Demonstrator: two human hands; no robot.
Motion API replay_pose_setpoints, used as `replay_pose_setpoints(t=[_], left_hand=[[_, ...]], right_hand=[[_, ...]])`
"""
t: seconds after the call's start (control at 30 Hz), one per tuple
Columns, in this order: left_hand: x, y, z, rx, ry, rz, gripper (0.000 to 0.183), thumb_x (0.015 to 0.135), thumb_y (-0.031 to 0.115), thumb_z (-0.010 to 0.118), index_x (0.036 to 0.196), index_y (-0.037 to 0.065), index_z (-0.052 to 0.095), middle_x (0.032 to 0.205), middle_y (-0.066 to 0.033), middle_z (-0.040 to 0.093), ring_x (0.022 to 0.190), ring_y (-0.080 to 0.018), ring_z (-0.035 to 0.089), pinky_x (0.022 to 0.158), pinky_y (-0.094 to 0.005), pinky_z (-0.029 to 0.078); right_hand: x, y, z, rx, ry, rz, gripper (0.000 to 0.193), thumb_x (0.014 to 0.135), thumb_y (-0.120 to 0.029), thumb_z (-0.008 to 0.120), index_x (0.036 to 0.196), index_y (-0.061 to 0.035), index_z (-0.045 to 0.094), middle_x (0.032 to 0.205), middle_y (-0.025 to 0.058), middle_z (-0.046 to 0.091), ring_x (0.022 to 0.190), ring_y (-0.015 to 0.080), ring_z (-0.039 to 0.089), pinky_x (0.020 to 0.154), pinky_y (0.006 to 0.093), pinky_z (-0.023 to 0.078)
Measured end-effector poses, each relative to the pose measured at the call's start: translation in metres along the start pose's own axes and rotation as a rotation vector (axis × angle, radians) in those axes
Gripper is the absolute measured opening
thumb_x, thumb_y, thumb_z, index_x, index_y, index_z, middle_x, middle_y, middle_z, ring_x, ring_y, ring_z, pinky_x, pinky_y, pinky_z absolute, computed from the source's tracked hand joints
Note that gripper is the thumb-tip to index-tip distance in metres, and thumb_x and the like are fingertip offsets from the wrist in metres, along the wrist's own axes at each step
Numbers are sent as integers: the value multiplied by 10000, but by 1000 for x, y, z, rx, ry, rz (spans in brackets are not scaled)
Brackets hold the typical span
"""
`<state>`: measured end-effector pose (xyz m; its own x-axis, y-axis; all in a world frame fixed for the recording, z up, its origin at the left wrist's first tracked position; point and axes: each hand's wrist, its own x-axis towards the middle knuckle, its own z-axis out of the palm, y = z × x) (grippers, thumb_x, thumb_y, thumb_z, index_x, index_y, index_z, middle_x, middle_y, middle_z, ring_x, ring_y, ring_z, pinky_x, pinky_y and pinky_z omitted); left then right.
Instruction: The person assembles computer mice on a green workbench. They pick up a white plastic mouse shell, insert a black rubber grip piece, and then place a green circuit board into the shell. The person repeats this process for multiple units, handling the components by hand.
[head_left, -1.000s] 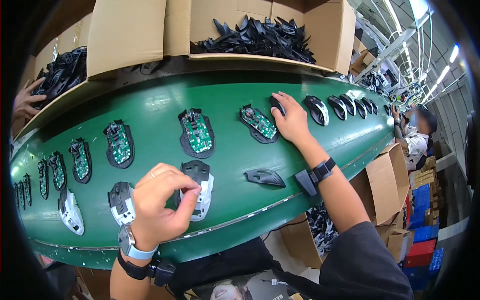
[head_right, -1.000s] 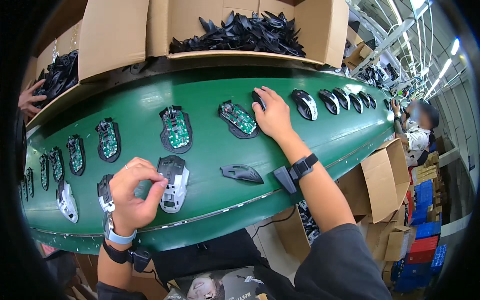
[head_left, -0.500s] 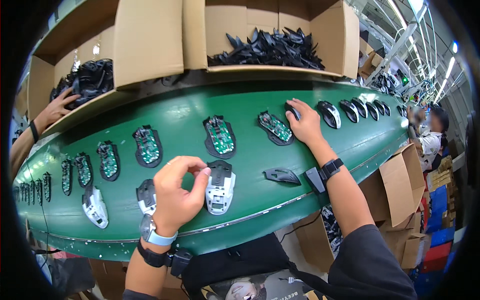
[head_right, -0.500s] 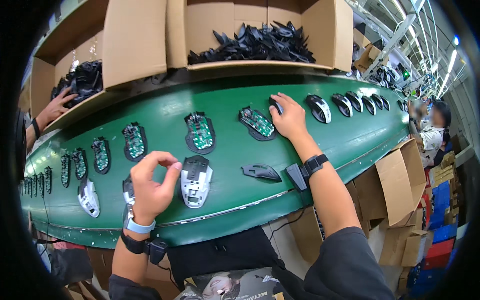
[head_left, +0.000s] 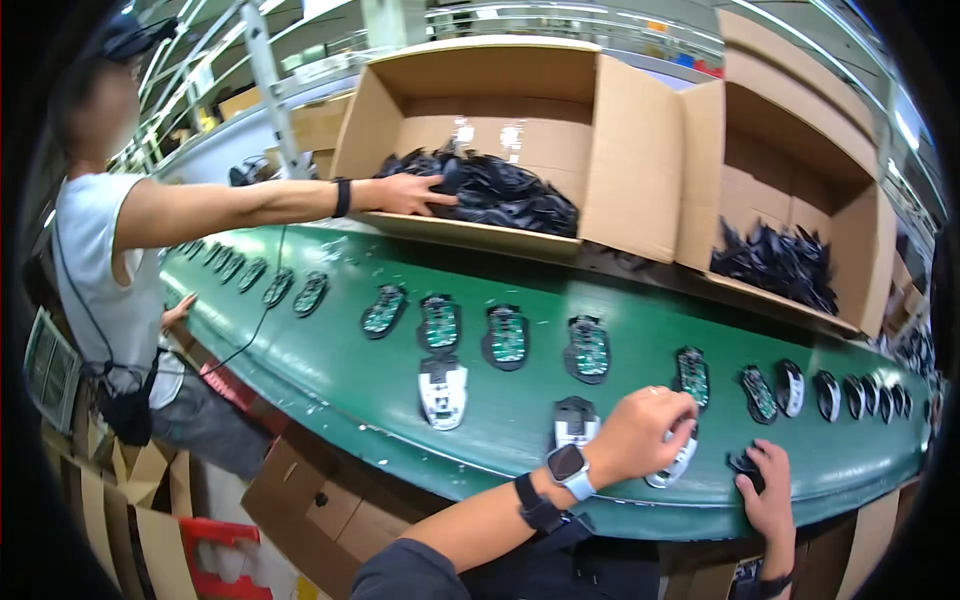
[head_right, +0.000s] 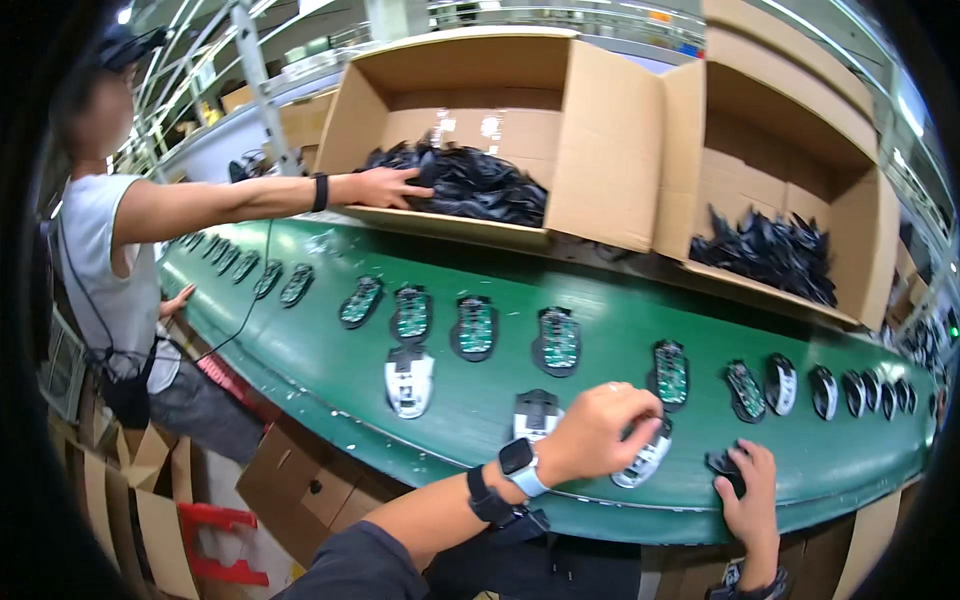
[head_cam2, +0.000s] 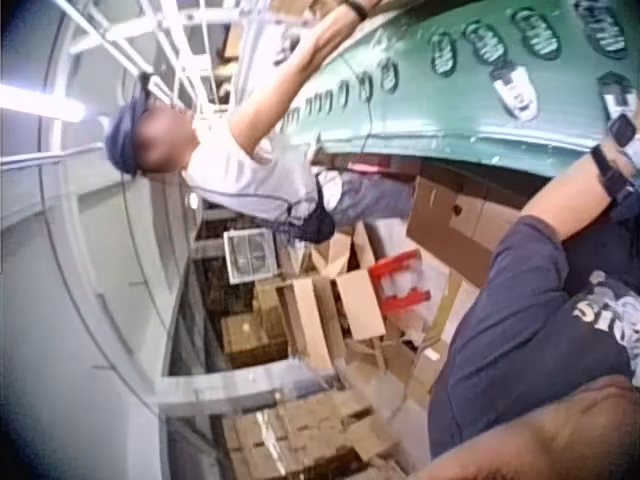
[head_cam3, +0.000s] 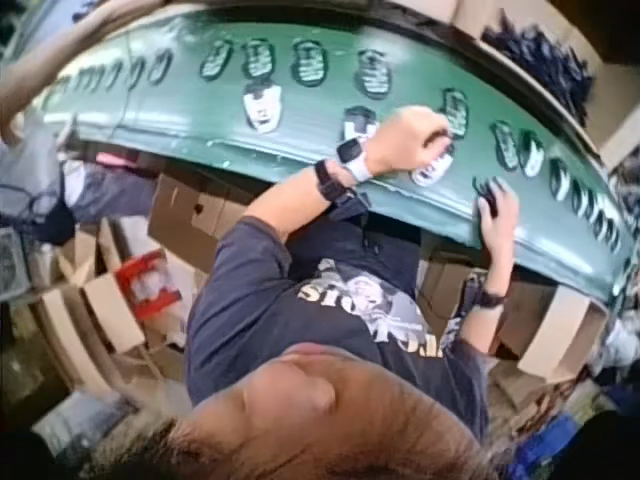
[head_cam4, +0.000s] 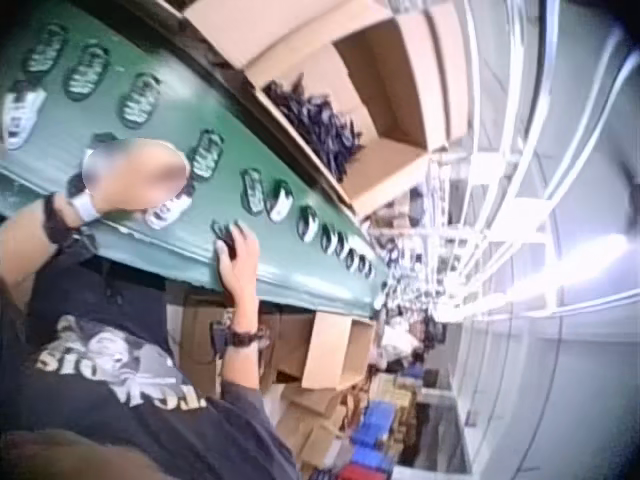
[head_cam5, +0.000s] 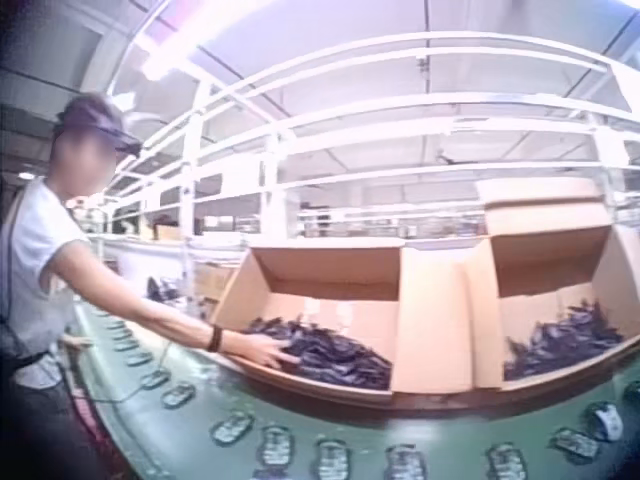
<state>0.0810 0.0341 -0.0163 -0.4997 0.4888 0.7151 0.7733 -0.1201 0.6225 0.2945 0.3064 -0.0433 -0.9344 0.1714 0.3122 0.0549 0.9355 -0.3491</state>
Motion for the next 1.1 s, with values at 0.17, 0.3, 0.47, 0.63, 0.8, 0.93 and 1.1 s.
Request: replay_pose_setpoints(t=[0.17,0.3,0.47,0.63,0.8,0.93,1.1], left_hand=[[-11,0,25,-63,-82,-55,170,895,90,745,1032,26,668,825,-111,671,774,-288,663,754,-400,528],[-7,3,28,-190,-95,-142,318,990,167,697,1243,13,582,962,-117,657,818,-225,643,765,-365,527],[-5,-6,19,-348,345,-291,389,1097,211,560,1403,11,429,1089,-108,613,886,-149,593,783,-312,519],[3,-27,26,-386,469,-305,296,1110,203,541,1298,-20,489,1067,-115,626,940,-173,623,854,-315,525],[2,-3,16,-158,342,-291,220,1022,113,649,1195,-9,587,951,-135,683,888,-243,684,830,-357,537],[6,5,14,96,255,-34,63,886,52,730,876,27,673,797,-118,679,741,-290,649,716,-388,503],[7,5,27,134,49,-97,129,830,95,772,873,48,660,745,-97,642,704,-303,617,701,-404,487]], right_hand=[[3,9,12,429,202,255,192,1043,-80,584,1205,-1,649,880,59,680,779,131,609,699,291,475],[35,-42,9,569,211,207,180,1068,-122,531,1211,-18,562,782,1,501,719,96,467,634,284,401],[161,-130,5,573,16,-103,145,1061,-135,523,1141,-14,528,916,107,556,852,192,550,802,341,484],[355,-211,57,808,122,-302,476,1083,-393,601,1303,24,537,954,137,665,937,183,629,852,360,526],[404,-190,68,642,180,-219,572,1059,-453,615,1352,37,597,1131,194,764,1034,267,720,938,384,549],[401,-58,-5,470,496,3,315,1017,-277,646,1018,23,744,881,107,763,844,182,698,790,341,537],[390,84,7,-54,64,45,514,827,-333,846,1206,-7,724,1151,209,752,1079,335,726,967,401,564]])
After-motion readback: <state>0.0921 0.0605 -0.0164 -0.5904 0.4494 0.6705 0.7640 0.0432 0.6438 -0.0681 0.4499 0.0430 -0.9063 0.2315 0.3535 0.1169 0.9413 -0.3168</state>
